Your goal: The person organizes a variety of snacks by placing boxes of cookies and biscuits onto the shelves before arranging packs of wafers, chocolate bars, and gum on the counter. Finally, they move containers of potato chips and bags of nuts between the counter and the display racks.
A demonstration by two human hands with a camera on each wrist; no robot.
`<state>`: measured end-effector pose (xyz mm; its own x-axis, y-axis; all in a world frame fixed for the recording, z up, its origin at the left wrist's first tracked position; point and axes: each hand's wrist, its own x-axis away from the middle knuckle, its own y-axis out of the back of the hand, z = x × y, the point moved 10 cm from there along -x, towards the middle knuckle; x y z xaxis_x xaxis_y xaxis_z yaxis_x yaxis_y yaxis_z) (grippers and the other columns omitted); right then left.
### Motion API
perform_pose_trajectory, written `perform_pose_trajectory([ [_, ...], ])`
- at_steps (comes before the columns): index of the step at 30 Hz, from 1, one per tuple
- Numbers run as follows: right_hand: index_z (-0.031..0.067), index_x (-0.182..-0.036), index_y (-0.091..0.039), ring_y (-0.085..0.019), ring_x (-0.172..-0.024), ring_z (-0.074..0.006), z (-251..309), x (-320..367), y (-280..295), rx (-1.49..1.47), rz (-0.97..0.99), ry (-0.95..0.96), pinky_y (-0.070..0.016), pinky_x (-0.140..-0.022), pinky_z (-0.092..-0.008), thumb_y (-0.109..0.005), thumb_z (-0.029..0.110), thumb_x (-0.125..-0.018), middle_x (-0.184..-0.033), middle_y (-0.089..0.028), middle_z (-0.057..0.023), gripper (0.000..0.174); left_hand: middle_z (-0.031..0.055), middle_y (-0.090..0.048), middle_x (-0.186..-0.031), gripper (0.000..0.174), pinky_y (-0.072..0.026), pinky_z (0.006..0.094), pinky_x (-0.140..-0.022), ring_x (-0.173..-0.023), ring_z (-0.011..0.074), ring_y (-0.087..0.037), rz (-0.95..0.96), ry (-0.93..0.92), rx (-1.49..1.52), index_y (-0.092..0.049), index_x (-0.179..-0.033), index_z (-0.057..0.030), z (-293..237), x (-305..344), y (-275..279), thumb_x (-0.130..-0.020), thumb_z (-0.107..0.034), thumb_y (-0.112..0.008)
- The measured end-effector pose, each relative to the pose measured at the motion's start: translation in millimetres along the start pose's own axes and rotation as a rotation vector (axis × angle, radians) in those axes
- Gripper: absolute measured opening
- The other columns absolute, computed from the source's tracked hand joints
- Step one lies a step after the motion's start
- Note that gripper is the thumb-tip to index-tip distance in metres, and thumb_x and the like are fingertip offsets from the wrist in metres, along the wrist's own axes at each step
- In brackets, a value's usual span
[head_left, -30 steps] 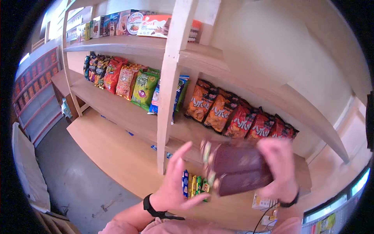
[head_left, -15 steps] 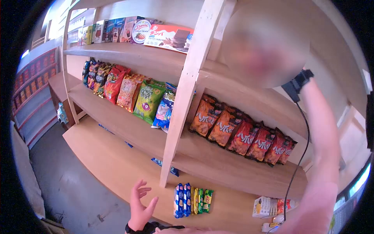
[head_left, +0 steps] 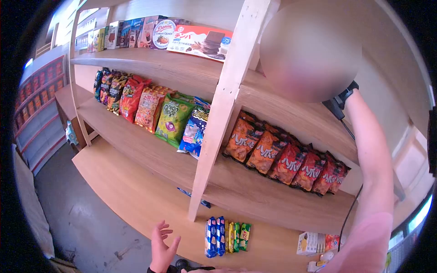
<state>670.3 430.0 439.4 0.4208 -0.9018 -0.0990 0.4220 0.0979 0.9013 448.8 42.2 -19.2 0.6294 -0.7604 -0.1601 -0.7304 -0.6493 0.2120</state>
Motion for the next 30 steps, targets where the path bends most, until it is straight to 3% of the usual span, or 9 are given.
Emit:
perform_pose_trajectory([
  [3,0.0057,-0.103,-0.06,-0.059,-0.067,-0.0077,-13.0,-16.4,1.6,-0.104,-0.073,-0.015,-0.0455,-0.049,-0.0211,-0.076,0.024,-0.075,-0.083,-0.064,-0.0032,0.037,0.0101,-0.051,-0.115,0.065,-0.045,0.0345,-0.083,-0.098,0.0195,-0.057,0.026,-0.007,0.012,-0.037,-0.13,-0.0068,2.8,0.6,-7.1,-0.074,-0.003,-0.07],
  [6,0.0078,-0.097,-0.065,-0.057,-0.071,-0.0114,-19.1,-38.6,4.1,-0.134,-0.159,0.026,-0.0477,-0.055,-0.0237,-0.077,0.026,-0.074,-0.087,-0.064,-0.0015,0.032,0.0095,-0.052,-0.114,0.064,-0.0447,0.0342,-0.082,-0.097,0.0192,-0.057,0.036,0.003,0.025,-0.038,-0.129,-0.0066,8.4,-0.5,-11.8,-0.074,-0.002,-0.07],
  [14,0.0061,-0.102,-0.064,-0.057,-0.071,-0.01,-10.2,-42.7,1.3,-0.15,-0.15,0.145,-0.0506,-0.054,-0.0221,-0.076,0.025,-0.076,-0.091,-0.064,-0.0025,0.035,0.01,-0.054,-0.109,0.059,-0.0459,0.0326,-0.081,-0.095,0.0198,-0.058,0.053,-0.048,-0.028,-0.043,-0.124,-0.0045,6.9,5.8,-22.3,-0.073,0.001,-0.07],
  [16,0.0064,-0.113,-0.057,-0.061,-0.083,-0.0132,-3.6,-33.0,0.0,-0.014,-0.134,0.115,-0.054,-0.067,-0.0254,-0.072,0.034,-0.079,-0.099,-0.063,-0.0044,0.046,0.0109,-0.054,-0.11,0.056,-0.0465,0.0326,-0.081,-0.096,0.0204,-0.058,0.067,-0.061,-0.086,-0.044,-0.123,-0.0036,-2.4,8.5,-25.6,-0.073,0.0,-0.071],
  [21,0.0012,-0.108,-0.06,-0.061,-0.078,-0.0193,57.5,41.3,47.2,0.457,-0.38,0.38,-0.0505,-0.064,-0.0346,-0.072,0.043,-0.076,-0.093,-0.066,-0.0119,0.054,0.0113,-0.055,-0.112,0.056,-0.0463,0.0326,-0.082,-0.097,0.0205,-0.059,0.106,-0.088,-0.163,-0.045,-0.123,-0.0041,-2.8,14.5,-31.3,-0.074,-0.002,-0.071],
  [24,-0.0003,-0.123,-0.051,-0.058,-0.104,-0.0236,104.2,171.9,61.9,0.364,-0.706,0.501,-0.0511,-0.085,-0.0318,-0.067,0.029,-0.082,-0.12,-0.057,-0.0189,0.053,0.0107,-0.057,-0.112,0.052,-0.0461,0.0324,-0.082,-0.098,0.0201,-0.059,0.164,-0.066,-0.18,-0.046,-0.122,-0.0042,-4.4,17.7,-44.3,-0.076,-0.003,-0.07],
  [27,-0.0017,-0.124,-0.05,-0.059,-0.103,-0.0231,59.9,245.8,61.9,0.403,-0.698,0.392,-0.0513,-0.085,-0.0301,-0.065,0.033,-0.084,-0.122,-0.056,-0.0185,0.055,0.0098,-0.058,-0.11,0.045,-0.0461,0.0328,-0.083,-0.097,0.0194,-0.059,0.278,-0.073,-0.206,-0.049,-0.119,-0.0037,-2.4,18.3,-64.8,-0.079,-0.003,-0.068],
  [29,-0.0009,-0.125,-0.049,-0.058,-0.104,-0.0237,39.3,295.0,27.3,0.594,-0.386,0.776,-0.0503,-0.087,-0.0324,-0.063,0.033,-0.086,-0.123,-0.055,-0.018,0.053,0.0088,-0.059,-0.106,0.036,-0.0458,0.0329,-0.084,-0.097,0.0185,-0.058,0.323,-0.093,-0.206,-0.052,-0.115,-0.0028,-3.6,17.4,-79.1,-0.081,-0.001,-0.064],
  [30,-0.0009,-0.125,-0.049,-0.058,-0.104,-0.0237,-5.5,306.9,24.0,0.583,-0.371,0.71,-0.0503,-0.087,-0.0324,-0.063,0.033,-0.086,-0.123,-0.055,-0.018,0.053,0.0088,-0.059,-0.106,0.036,-0.0458,0.0329,-0.084,-0.097,0.0185,-0.058,0.388,-0.087,-0.226,-0.052,-0.115,-0.0028,-2.6,20.5,-88.5,-0.081,-0.001,-0.064],
])
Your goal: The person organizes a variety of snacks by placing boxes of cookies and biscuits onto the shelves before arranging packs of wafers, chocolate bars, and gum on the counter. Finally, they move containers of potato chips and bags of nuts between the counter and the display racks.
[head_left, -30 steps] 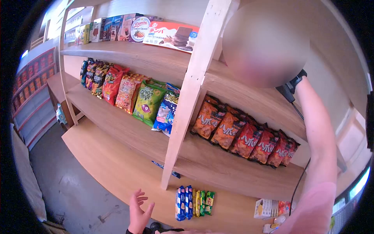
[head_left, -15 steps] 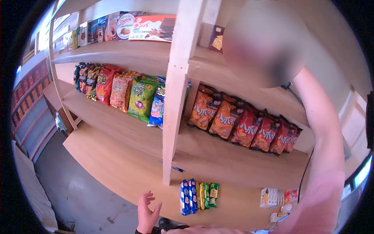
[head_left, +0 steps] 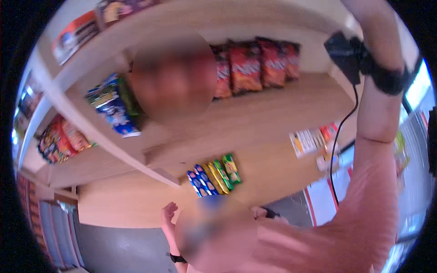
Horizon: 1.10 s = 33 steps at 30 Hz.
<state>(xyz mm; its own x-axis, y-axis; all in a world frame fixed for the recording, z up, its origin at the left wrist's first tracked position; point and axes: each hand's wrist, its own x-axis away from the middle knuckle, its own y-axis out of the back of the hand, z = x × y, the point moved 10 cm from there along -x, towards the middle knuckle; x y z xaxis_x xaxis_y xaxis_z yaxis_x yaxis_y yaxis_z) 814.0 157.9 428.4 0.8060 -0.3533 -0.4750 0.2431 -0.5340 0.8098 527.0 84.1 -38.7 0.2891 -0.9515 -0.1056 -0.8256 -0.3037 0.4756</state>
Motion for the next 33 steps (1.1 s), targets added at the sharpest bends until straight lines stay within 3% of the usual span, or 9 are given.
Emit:
perform_pose_trajectory([
  [2,-0.0014,-0.09,-0.065,-0.058,-0.066,-0.0133,-60.7,117.6,23.4,0.541,-0.646,-0.617,-0.0463,-0.061,-0.0273,-0.069,0.03,-0.081,-0.079,-0.066,-0.0063,0.033,0.0081,-0.059,-0.106,0.034,-0.0453,0.0319,-0.084,-0.098,0.0179,-0.058,0.032,-0.049,0.027,-0.053,-0.114,-0.0032,-10.0,-6.2,-14.3,-0.082,0.0,-0.063],
  [4,-0.0016,-0.081,-0.064,-0.055,-0.06,-0.0099,-11.0,161.1,-6.5,0.453,-0.952,-0.319,-0.0434,-0.056,-0.0231,-0.069,0.012,-0.081,-0.072,-0.065,-0.0045,0.014,0.0072,-0.06,-0.106,0.032,-0.0453,0.0314,-0.084,-0.097,0.0179,-0.058,0.06,-0.049,0.041,-0.054,-0.113,-0.003,-19.3,-9.8,-29.6,-0.082,0.0,-0.063],
  [10,0.001,-0.073,-0.054,-0.048,-0.06,-0.0166,-55.0,436.0,-206.4,-0.01,-0.844,-1.23,-0.038,-0.055,-0.0295,-0.06,0.009,-0.088,-0.066,-0.053,-0.0061,0.018,0.0095,-0.061,-0.1,0.027,-0.0467,0.0339,-0.081,-0.093,0.0208,-0.06,0.209,-0.139,-0.019,-0.059,-0.103,-0.0012,-54.1,-17.5,-78.3,-0.077,0.001,-0.066],
  [11,-0.0004,-0.08,-0.058,-0.054,-0.067,-0.02,-60.5,473.0,-255.9,0.013,-0.517,-1.46,-0.0435,-0.062,-0.0325,-0.063,0.017,-0.086,-0.072,-0.058,-0.0086,0.019,0.0095,-0.061,-0.099,0.027,-0.047,0.0338,-0.081,-0.093,0.0209,-0.06,0.257,-0.156,-0.006,-0.06,-0.103,-0.0012,-61.8,-19.2,-90.5,-0.077,0.001,-0.066],
  [14,-0.0017,-0.106,-0.06,-0.057,-0.098,-0.0283,-59.2,549.1,-370.6,-0.073,-0.258,-1.476,-0.0445,-0.085,-0.0395,-0.066,0.037,-0.082,-0.105,-0.061,-0.018,0.046,0.0104,-0.063,-0.097,0.028,-0.0484,0.033,-0.08,-0.091,0.0222,-0.062,0.313,-0.224,0.002,-0.06,-0.103,-0.0006,-67.4,-19.5,-118.4,-0.076,0.001,-0.067],
  [16,-0.0027,-0.132,-0.042,-0.034,-0.13,-0.037,-53.4,550.5,-401.2,0.324,0.177,-1.462,-0.0289,-0.104,-0.0501,-0.064,0.055,-0.076,-0.14,-0.036,-0.0239,0.084,0.0117,-0.063,-0.096,0.028,-0.0494,0.0327,-0.078,-0.089,0.0232,-0.062,0.382,-0.259,0.013,-0.061,-0.103,-0.0002,-79.8,-17.2,-139.2,-0.075,0.001,-0.067],
  [19,-0.0007,-0.141,-0.027,-0.013,-0.139,-0.0387,-53.6,567.9,-450.1,0.109,0.421,-1.628,-0.0144,-0.109,-0.0561,-0.06,0.06,-0.075,-0.151,-0.014,-0.0222,0.096,0.0128,-0.063,-0.095,0.028,-0.0502,0.0324,-0.078,-0.088,0.0241,-0.063,0.43,-0.271,-0.007,-0.06,-0.103,0.0002,-94.5,-13.2,-161.4,-0.075,0.001,-0.068],
  [26,0.0016,-0.142,-0.026,-0.012,-0.139,-0.0389,-39.0,568.3,-465.6,0.364,0.41,-1.545,-0.0145,-0.11,-0.0551,-0.061,0.042,-0.079,-0.15,-0.017,-0.0223,0.082,0.0137,-0.063,-0.095,0.029,-0.0511,0.0313,-0.077,-0.087,0.0239,-0.064,0.464,-0.266,-0.028,-0.06,-0.103,0.0005,-90.7,0.6,-182.0,-0.075,0.001,-0.068],
  [33,0.0031,-0.139,-0.03,-0.038,-0.117,-0.0411,-33.9,550.4,-427.8,0.112,0.133,-1.636,-0.0319,-0.098,-0.0503,-0.078,0.028,-0.061,-0.124,-0.042,-0.0236,0.095,0.0101,-0.063,-0.1,0.031,-0.0494,0.0305,-0.083,-0.095,0.0188,-0.062,0.495,-0.191,-0.066,-0.058,-0.11,-0.0002,-72.4,7.5,-176.5,-0.08,0.001,-0.066],
])
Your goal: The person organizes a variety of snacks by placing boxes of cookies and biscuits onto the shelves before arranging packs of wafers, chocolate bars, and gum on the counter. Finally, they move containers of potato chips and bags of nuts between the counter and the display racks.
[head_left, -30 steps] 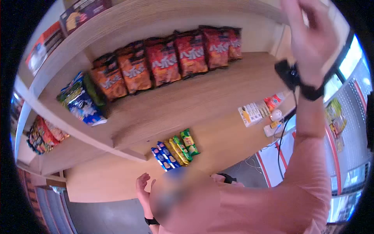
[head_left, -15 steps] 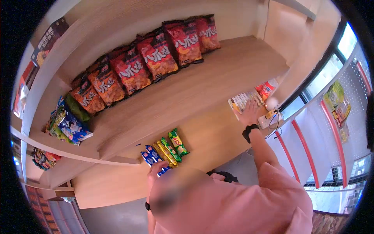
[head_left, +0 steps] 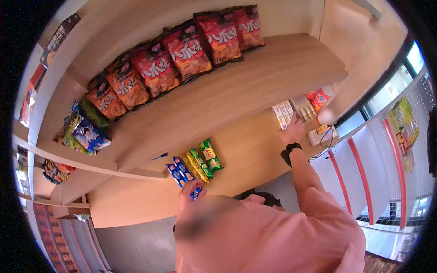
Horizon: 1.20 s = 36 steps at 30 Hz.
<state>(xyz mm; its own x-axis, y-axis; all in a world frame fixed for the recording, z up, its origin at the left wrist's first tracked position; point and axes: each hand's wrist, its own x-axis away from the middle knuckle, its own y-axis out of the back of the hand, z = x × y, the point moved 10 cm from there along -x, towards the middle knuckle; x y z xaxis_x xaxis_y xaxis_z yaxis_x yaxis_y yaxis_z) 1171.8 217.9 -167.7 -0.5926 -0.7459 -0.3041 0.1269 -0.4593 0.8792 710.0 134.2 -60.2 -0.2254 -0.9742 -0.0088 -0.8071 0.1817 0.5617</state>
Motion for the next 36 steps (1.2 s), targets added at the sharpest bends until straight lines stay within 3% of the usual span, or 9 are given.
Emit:
perform_pose_trajectory([
  [2,0.0007,-0.136,-0.032,-0.044,-0.105,-0.0389,6.2,5.3,8.9,0.04,-0.024,0.023,-0.0357,-0.094,-0.048,-0.078,0.027,-0.059,-0.111,-0.048,-0.0226,0.094,0.0103,-0.063,-0.101,0.033,-0.0498,0.0311,-0.084,-0.094,0.0194,-0.062,0.006,0.002,0.015,-0.057,-0.111,-0.0005,1.8,-1.3,-1.2,-0.079,0.001,-0.066],
  [6,-0.0001,-0.134,-0.037,-0.045,-0.109,-0.0389,27.6,48.5,-1.6,-0.003,0.165,0.245,-0.0347,-0.096,-0.0478,-0.077,0.033,-0.06,-0.111,-0.051,-0.0248,0.09,0.0131,-0.062,-0.099,0.039,-0.0506,0.0323,-0.079,-0.091,0.0236,-0.063,-0.005,0.004,0.106,-0.057,-0.11,0.0001,18.1,-16.1,-13.6,-0.074,-0.001,-0.07],
  [10,0.0012,-0.133,-0.038,-0.043,-0.116,-0.0393,75.7,121.6,-1.2,-0.184,0.408,0.501,-0.0323,-0.101,-0.0469,-0.076,0.035,-0.062,-0.117,-0.049,-0.0244,0.088,0.018,-0.05,-0.119,0.076,-0.0444,0.0365,-0.094,-0.107,0.0311,-0.054,0.156,-0.109,-0.046,-0.04,-0.13,-0.0026,19.2,-51.0,-57.4,-0.064,-0.006,-0.077],
  [12,0.0031,-0.133,-0.039,-0.04,-0.119,-0.0396,114.7,161.7,12.1,-0.406,0.565,0.761,-0.0301,-0.104,-0.0454,-0.076,0.029,-0.062,-0.122,-0.047,-0.0223,0.084,0.0207,-0.037,-0.131,0.093,-0.0404,0.039,-0.1,-0.117,0.0363,-0.045,0.185,-0.258,-0.222,-0.027,-0.139,-0.0056,15.2,-64.5,-85.9,-0.062,-0.009,-0.079],
  [14,0.0041,-0.133,-0.039,-0.04,-0.12,-0.0396,126.4,174.1,7.5,-0.413,0.639,0.742,-0.0304,-0.104,-0.0452,-0.075,0.024,-0.062,-0.124,-0.045,-0.0211,0.081,0.0228,-0.027,-0.138,0.104,-0.0385,0.041,-0.103,-0.125,0.0402,-0.037,0.271,-0.255,-0.166,-0.018,-0.144,-0.0084,22.5,-70.4,-115.6,-0.06,-0.01,-0.08],
  [18,0.0067,-0.132,-0.041,-0.04,-0.12,-0.0388,124.5,181.9,-0.7,-0.354,0.593,0.678,-0.0326,-0.103,-0.0446,-0.072,0.012,-0.062,-0.129,-0.041,-0.0188,0.077,0.0248,-0.018,-0.143,0.108,-0.0388,0.042,-0.103,-0.129,0.0428,-0.032,0.416,-0.18,-0.21,-0.015,-0.144,-0.0091,48.4,-69.3,-162.4,-0.057,-0.009,-0.079],
  [21,0.0083,-0.132,-0.041,-0.041,-0.118,-0.0391,123.6,183.0,3.7,-0.446,0.53,0.632,-0.0351,-0.1,-0.0453,-0.073,0.012,-0.06,-0.128,-0.041,-0.0194,0.079,0.0255,-0.016,-0.143,0.106,-0.0396,0.042,-0.102,-0.128,0.044,-0.032,0.353,-0.22,-0.113,-0.017,-0.143,-0.008,54.4,-77.4,-170.5,-0.057,-0.007,-0.079],
  [26,0.0071,-0.132,-0.04,-0.044,-0.113,-0.037,126.1,183.9,6.0,-0.371,0.561,0.651,-0.0389,-0.095,-0.0448,-0.076,0.015,-0.06,-0.122,-0.043,-0.0179,0.081,0.0233,-0.036,-0.12,0.091,-0.0411,0.0409,-0.098,-0.113,0.0414,-0.042,0.275,-0.39,-0.152,-0.03,-0.132,-0.0005,36.5,-74.1,-158.2,-0.057,-0.007,-0.08],
  [36,0.0072,-0.134,-0.039,-0.047,-0.108,-0.0373,131.6,195.7,7.5,-0.425,0.652,0.705,-0.0424,-0.092,-0.0417,-0.076,0.02,-0.062,-0.116,-0.045,-0.0181,0.082,0.022,-0.042,-0.115,0.086,-0.0422,0.0408,-0.095,-0.109,0.0396,-0.046,0.263,-0.426,-0.215,-0.036,-0.126,0.0018,47.7,-61.0,-153.8,-0.055,-0.011,-0.082],
])
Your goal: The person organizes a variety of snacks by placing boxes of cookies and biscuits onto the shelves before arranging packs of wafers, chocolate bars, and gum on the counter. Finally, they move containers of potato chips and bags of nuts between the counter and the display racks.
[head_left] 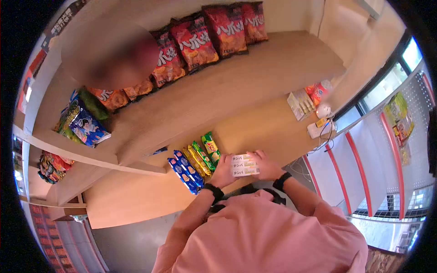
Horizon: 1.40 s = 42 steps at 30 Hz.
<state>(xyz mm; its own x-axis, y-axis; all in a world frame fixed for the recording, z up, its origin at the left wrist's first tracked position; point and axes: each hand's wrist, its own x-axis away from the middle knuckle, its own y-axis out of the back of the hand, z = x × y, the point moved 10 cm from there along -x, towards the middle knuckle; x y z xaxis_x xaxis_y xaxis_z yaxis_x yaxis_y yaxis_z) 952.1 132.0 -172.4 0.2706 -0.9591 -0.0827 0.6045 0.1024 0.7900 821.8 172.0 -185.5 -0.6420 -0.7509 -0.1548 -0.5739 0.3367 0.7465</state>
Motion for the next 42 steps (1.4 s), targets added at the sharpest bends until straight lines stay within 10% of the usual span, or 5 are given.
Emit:
perform_pose_trajectory([
  [14,0.0045,-0.125,-0.05,-0.048,-0.11,-0.035,258.1,-35.6,231.1,-0.117,-0.215,0.545,-0.0405,-0.093,-0.0416,-0.084,0.031,-0.058,-0.12,-0.045,-0.021,0.08,0.0186,-0.041,-0.124,0.088,-0.0389,0.0367,-0.096,-0.116,0.0316,-0.044,-0.421,-0.246,0.275,-0.038,-0.135,-0.0044,-194.0,42.5,316.4,-0.06,-0.014,-0.084],
  [22,0.0057,-0.118,-0.057,-0.053,-0.1,-0.0322,400.0,-29.5,331.9,0.235,-0.459,1.038,-0.0447,-0.085,-0.0382,-0.081,0.032,-0.053,-0.114,-0.049,-0.0209,0.074,0.0215,-0.045,-0.126,0.087,-0.0373,0.0434,-0.096,-0.115,0.0336,-0.046,-0.712,-0.797,-0.094,-0.038,-0.135,-0.0023,-290.9,92.2,440.5,-0.062,-0.02,-0.083],
  [25,0.0007,-0.123,-0.052,-0.053,-0.106,-0.0298,451.8,-32.1,367.2,0.306,-0.535,1.154,-0.0447,-0.089,-0.0385,-0.079,0.032,-0.058,-0.12,-0.049,-0.0201,0.076,0.0227,-0.037,-0.136,0.124,-0.0313,0.0416,-0.103,-0.124,0.0312,-0.041,-0.869,-0.698,-0.255,-0.01,-0.145,0.0007,-296.0,100.1,478.4,-0.056,-0.04,-0.087],
  [31,-0.0002,-0.131,-0.044,-0.055,-0.108,-0.0167,481.4,-146.6,448.1,-0.282,-0.272,0.919,-0.0423,-0.095,-0.03,-0.073,0.022,-0.074,-0.121,-0.054,-0.0114,0.068,0.0208,-0.041,-0.133,0.082,-0.0214,0.0504,-0.109,-0.126,0.0368,-0.037,-1.04,-0.426,-0.668,-0.034,-0.136,-0.0002,-255.2,87.0,527.7,-0.073,-0.034,-0.074],
  [42,0.0062,-0.137,-0.039,-0.05,-0.112,-0.0179,420.9,-338.7,444.4,0.111,-0.165,0.204,-0.0429,-0.088,-0.0362,-0.078,0.031,-0.07,-0.118,-0.056,-0.0107,0.082,0.0117,-0.051,-0.11,0.066,-0.0206,0.0505,-0.109,-0.11,0.0326,-0.046,-1.056,-0.32,-0.809,-0.048,-0.119,-0.0058,-231.6,76.7,536.1,-0.066,-0.033,-0.077],
])
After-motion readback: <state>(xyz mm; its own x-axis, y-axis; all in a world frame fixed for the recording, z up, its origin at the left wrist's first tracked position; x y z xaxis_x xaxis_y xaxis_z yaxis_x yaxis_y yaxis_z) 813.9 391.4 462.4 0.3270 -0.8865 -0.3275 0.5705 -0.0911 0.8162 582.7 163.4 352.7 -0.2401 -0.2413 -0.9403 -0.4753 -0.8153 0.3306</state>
